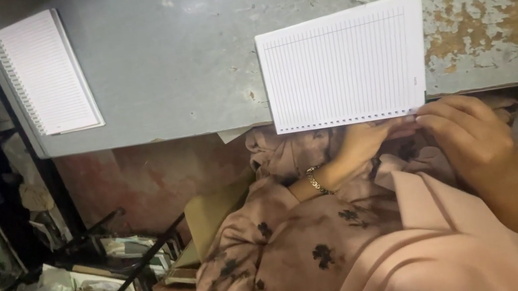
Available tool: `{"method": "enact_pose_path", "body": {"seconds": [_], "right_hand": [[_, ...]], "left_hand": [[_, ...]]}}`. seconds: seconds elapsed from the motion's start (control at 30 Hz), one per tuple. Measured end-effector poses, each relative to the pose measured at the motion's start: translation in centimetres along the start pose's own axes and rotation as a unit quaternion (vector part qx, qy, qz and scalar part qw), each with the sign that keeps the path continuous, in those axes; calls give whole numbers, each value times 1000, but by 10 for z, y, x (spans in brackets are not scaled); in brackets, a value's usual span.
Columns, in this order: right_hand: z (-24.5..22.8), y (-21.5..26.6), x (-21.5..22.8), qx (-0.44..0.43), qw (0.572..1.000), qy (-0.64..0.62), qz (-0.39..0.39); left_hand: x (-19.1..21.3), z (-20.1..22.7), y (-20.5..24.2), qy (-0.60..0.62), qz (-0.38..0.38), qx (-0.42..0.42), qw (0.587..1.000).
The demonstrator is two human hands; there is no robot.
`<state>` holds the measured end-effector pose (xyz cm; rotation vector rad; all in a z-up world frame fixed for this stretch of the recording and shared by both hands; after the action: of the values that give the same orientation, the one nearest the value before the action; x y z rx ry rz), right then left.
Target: The person assembles notebooks by hand, inserting a stack of lined paper into a green cover. They align the paper and cover, then fold the cover over the paper to secure it. The person handles the assembled notebook and stacks it with others.
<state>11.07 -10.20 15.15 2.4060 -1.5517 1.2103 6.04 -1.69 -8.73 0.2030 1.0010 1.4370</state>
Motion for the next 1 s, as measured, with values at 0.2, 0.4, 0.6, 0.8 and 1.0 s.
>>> {"method": "enact_pose_path", "body": {"seconds": [0.2,0.4,0.6,0.8,1.0], "right_hand": [[30,18,-1,-107,992,-52,41],[45,36,-10,-122,992,-6,35],[41,29,-4,-109,993,-32,43],[46,36,-9,-153,988,-3,32],[4,2,-4,-30,999,43,10]], "left_hand": [[-4,5,0,6,-31,-26,999],[-9,13,4,-22,-56,-42,997],[-11,10,2,-3,-63,-31,998],[-15,21,6,-31,-74,-29,996],[-10,7,0,8,-31,-8,999]]}}
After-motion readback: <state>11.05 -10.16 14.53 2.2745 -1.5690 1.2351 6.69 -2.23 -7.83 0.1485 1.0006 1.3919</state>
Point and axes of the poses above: each hand's wrist, its own y-axis away from the middle knuckle, its own x-axis out of the back of the hand, z = x × y, the point moved 10 cm from there along -y, towards the middle knuckle, and after that the axes turned 7 degrees about -y, right-handed, at the moved point
